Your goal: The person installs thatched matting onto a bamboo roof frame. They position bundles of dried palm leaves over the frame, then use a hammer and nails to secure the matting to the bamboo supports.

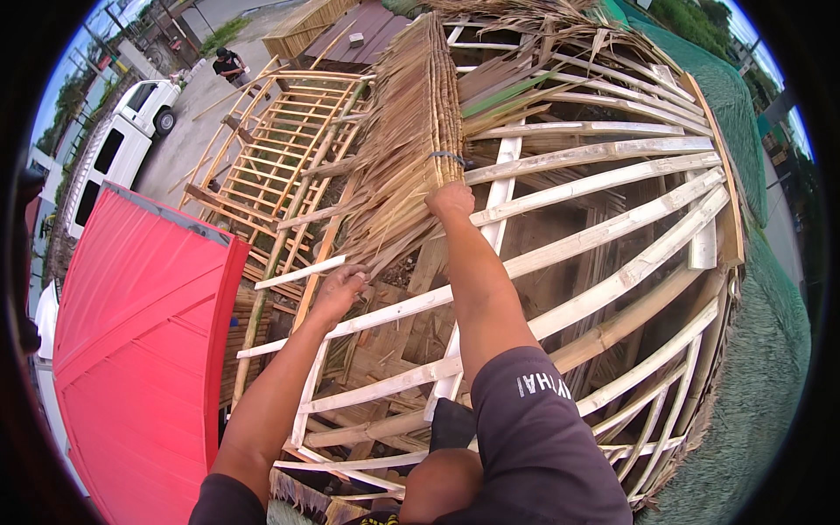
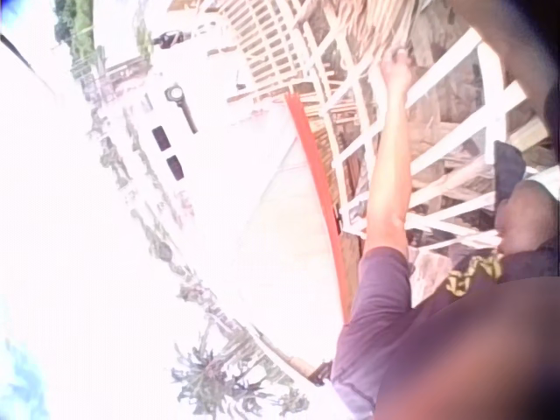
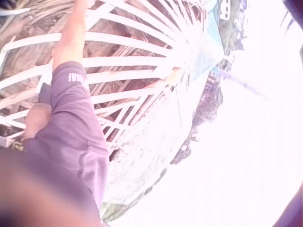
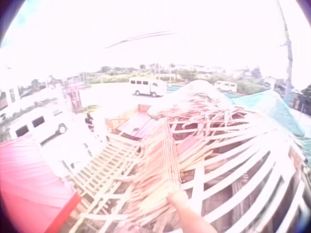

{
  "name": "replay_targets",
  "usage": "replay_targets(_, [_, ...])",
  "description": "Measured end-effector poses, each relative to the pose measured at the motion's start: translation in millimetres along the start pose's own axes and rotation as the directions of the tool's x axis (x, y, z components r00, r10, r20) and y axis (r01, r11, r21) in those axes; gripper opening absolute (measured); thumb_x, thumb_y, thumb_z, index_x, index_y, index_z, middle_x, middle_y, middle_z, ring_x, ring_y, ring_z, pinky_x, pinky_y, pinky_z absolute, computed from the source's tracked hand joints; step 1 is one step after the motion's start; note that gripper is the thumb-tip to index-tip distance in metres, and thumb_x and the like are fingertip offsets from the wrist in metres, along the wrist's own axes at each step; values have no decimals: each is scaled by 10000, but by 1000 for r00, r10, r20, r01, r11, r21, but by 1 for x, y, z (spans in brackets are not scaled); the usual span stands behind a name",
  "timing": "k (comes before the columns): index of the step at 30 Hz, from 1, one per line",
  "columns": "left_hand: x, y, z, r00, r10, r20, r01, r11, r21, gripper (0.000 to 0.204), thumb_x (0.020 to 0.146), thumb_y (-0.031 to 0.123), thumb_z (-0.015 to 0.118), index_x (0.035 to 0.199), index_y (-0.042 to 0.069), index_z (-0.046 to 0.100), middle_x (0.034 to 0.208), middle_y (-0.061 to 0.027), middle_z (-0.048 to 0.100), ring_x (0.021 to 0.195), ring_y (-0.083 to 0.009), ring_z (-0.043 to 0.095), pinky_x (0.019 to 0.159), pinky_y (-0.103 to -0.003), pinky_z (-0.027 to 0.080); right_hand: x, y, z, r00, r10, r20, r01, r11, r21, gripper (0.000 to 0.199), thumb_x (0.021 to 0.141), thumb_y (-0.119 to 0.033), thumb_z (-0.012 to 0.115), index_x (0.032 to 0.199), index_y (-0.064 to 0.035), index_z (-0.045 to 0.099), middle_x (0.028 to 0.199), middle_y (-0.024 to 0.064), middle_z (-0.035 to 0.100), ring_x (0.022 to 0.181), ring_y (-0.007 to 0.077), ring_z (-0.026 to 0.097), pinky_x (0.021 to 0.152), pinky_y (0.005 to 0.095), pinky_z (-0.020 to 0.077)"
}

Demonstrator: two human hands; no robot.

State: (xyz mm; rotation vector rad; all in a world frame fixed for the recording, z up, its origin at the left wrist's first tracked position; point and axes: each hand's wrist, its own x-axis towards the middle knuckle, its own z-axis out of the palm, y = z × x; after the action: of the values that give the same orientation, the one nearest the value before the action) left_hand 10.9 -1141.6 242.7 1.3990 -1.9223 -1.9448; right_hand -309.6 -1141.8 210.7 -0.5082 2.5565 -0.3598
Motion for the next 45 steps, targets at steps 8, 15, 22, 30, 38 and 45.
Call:
replay_targets(8, [-19, -30, -1, 995, -95, 29, 96, 995, -27, 407, 1028, 266, 553, 1369, 45, 569, 1284, -97, 666, 1112, -202, 647, 927, -360, 488, 13, 10, 7, 993, -116, 9, 116, 991, -72, 735, 764, -438, 791, 1285, 44, 598, 1279, 188, 662, 1161, 264, 674, 970, 368, 555])
replay_targets(15, [-11, -49, 24, 993, -88, 84, 90, 996, -18, 385, 1036, 252, 543, 1348, 28, 575, 1270, -116, 675, 1116, -205, 656, 927, -356, 498, 23, 33, 7, 978, -46, 202, -59, 872, 486, 392, 747, -328, 781, 1007, -35, 763, 985, 113, 751, 844, 213, 733, 695, 327, 624])
replay_targets(22, [-6, 22, 37, 905, 299, -302, -329, 943, -56, 289, 981, 198, 589, 1163, 3, 701, 981, -116, 748, 901, -192, 704, 830, -324, 523, -35, 6, -23, 986, -138, 92, 98, 933, 346, 530, 806, -503, 691, 883, 17, 760, 786, 168, 736, 740, 290, 735, 754, 383, 579])
replay_targets(30, [-68, 140, 7, 806, 534, -257, -477, 842, 253, 357, 940, 294, 629, 1157, 17, 689, 1039, -178, 731, 1005, -310, 707, 899, -422, 527, -230, -10, -64, 995, -100, 13, 88, 922, 376, 697, 808, -517, 698, 1143, 92, 654, 1131, 306, 698, 1080, 404, 691, 936, 443, 546])
replay_targets(38, [-70, 122, 29, 986, 139, -94, -49, 776, 629, 1092, 758, 521, 778, 1587, 70, 229, 1608, -268, 306, 1439, -417, 395, 1125, -529, 395, -338, 21, 15, 992, -117, 48, 84, 894, 440, 693, 848, -410, 737, 1220, 133, 524, 1093, 331, 690, 1058, 446, 683, 922, 485, 537])
replay_targets(45, [33, -18, 42, 999, 17, -30, 7, 742, 671, 1138, 753, 380, 805, 1604, 52, 125, 1501, -284, 434, 1255, -458, 567, 1066, -468, 476, -246, 67, 77, 688, -398, 607, 403, 905, 137, 413, 878, -203, 724, 1158, 63, 578, 995, 297, 705, 816, 353, 733, 781, 466, 568])
